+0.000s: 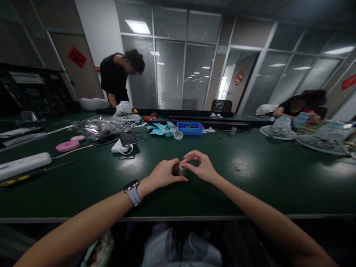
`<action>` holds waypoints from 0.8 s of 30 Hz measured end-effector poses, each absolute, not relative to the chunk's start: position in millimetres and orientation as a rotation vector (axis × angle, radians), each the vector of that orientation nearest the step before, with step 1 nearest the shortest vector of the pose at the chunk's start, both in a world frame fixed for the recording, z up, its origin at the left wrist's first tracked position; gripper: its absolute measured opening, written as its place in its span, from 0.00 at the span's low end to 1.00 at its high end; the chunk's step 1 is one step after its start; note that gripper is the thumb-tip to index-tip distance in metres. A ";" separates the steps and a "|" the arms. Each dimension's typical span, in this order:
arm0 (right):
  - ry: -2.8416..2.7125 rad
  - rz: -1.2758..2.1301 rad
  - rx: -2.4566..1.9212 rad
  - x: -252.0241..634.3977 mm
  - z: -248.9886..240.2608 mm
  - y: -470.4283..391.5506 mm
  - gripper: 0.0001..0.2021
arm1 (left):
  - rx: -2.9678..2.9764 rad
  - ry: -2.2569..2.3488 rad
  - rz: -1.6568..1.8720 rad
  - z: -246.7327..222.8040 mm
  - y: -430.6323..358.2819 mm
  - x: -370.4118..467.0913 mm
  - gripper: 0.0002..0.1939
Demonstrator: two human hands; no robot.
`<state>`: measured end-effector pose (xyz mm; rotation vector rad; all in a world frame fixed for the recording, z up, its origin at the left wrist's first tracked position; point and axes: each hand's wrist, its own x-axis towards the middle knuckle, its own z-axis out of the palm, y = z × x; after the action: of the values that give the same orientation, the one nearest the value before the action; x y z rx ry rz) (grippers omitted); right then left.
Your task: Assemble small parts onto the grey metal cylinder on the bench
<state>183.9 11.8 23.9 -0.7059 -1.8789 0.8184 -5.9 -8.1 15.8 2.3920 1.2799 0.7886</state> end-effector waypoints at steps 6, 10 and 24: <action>-1.821 0.838 -0.771 206.2 23.0 30.2 0.17 | 2.364 1.261 0.795 17.2 -10.5 -6.1 0.25; -2.006 0.907 -0.874 225.4 12.0 45.5 0.16 | 2.349 1.273 0.802 16.1 -10.5 -6.1 0.25; -1.879 0.872 -0.889 217.7 10.8 42.6 0.16 | 2.326 1.276 0.791 17.0 -11.5 -6.0 0.25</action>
<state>217.7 42.6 10.8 -0.8885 -1.8789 0.8717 -6.0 -11.5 17.0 2.3256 1.2761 0.7914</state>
